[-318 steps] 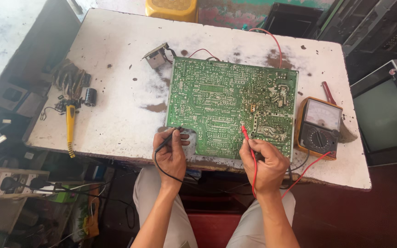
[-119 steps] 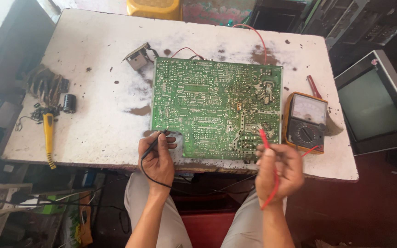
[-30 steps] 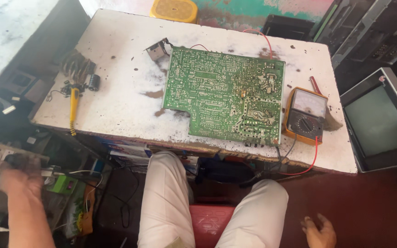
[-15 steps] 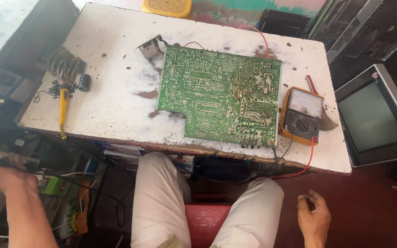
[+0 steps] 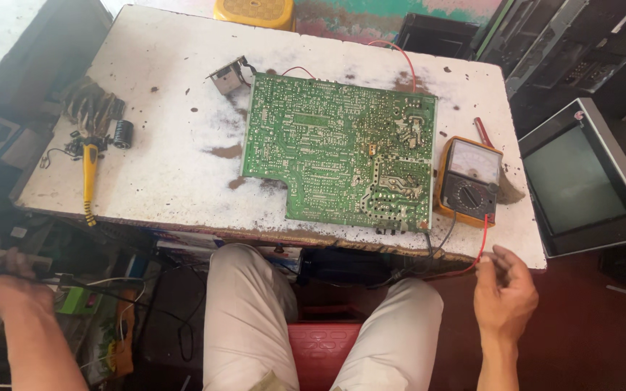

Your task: The person tests a large green circuit board with a multimeter, then flips it over to reveal the component side. They use a toothbrush to clean the board and then test a smaller detached circuit board with the multimeter probes.

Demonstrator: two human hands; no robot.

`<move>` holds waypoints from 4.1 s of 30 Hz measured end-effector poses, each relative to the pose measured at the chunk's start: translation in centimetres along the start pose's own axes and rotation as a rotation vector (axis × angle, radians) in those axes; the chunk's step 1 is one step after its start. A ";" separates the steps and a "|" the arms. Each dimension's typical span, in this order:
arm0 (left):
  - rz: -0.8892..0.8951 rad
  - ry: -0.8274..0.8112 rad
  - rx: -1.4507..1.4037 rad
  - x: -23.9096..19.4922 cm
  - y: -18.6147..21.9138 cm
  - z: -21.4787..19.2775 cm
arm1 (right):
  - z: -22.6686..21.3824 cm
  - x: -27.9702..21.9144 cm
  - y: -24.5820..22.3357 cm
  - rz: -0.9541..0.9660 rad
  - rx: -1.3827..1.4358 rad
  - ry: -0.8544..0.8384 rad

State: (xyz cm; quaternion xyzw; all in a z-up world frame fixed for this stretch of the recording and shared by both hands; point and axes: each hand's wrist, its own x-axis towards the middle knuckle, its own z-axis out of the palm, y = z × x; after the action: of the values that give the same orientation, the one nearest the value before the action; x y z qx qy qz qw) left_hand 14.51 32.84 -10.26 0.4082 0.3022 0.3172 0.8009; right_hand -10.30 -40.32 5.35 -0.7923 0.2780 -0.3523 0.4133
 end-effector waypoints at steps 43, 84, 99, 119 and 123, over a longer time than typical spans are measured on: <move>0.397 -0.724 0.606 -27.4 -0.3 11.3 | 4.7 6.7 -5.1 -0.486 -0.285 -0.121; -0.325 -1.151 0.397 -28.5 6.0 40.0 | 9.2 21.6 -9.7 -0.305 0.390 -0.591; -0.072 -1.211 0.078 -31.2 7.9 35.4 | 6.2 6.9 -12.9 -0.733 0.132 -0.072; -0.168 -1.045 0.038 -32.0 6.8 35.1 | 6.7 11.1 -15.4 -0.708 0.175 -0.105; -0.155 -0.981 0.068 -32.6 6.2 34.9 | 6.7 11.9 -15.7 -0.683 0.198 -0.108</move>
State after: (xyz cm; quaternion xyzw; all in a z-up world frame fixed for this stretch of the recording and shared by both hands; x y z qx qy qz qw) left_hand 18.72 -4.95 19.19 0.5115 -0.0704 0.0171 0.8562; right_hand 4.42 -38.02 19.82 -0.8133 -0.0607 -0.4528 0.3603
